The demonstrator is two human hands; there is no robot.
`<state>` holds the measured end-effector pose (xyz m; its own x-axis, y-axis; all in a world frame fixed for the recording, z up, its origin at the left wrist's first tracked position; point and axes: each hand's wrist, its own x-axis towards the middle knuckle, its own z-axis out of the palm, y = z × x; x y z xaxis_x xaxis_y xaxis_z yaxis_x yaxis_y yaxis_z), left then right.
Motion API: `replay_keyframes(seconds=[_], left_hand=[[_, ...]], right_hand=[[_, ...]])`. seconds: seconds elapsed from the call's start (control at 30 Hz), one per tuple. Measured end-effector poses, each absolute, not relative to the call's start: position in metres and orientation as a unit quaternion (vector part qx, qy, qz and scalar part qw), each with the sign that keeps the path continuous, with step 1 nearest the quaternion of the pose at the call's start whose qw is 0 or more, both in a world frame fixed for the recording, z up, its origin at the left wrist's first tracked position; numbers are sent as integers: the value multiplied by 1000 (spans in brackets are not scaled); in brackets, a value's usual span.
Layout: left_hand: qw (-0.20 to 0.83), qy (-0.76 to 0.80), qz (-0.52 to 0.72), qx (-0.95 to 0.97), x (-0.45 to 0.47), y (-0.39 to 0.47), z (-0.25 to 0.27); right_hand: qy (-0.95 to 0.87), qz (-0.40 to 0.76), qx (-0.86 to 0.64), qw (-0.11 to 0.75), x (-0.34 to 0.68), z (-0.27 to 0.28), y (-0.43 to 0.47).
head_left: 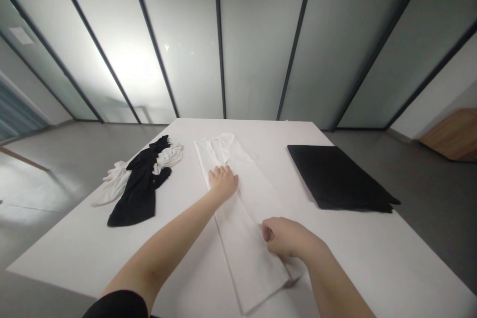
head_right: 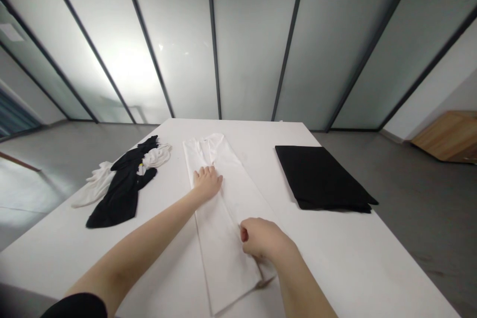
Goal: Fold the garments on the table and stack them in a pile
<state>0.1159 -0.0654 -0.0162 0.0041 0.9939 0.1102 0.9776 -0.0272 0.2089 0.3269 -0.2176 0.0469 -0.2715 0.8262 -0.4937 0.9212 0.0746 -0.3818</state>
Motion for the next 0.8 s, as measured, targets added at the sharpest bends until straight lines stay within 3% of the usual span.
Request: replay_keyframes(seconds=[0.17, 0.37, 0.43, 0.63, 0.8], left_hand=[[59, 688, 87, 718, 125, -81, -33], [83, 681, 105, 720, 124, -64, -32], [80, 682, 100, 720, 123, -54, -29], [76, 688, 81, 718, 111, -15, -20], [74, 694, 85, 711, 106, -2, -17]], right_hand=[[729, -286, 617, 78, 327, 56, -216], [802, -233, 535, -132, 282, 55, -221], [830, -233, 481, -157, 263, 44, -225], [831, -253, 493, -52, 246, 10, -232], [830, -277, 484, -1, 258, 15, -233]])
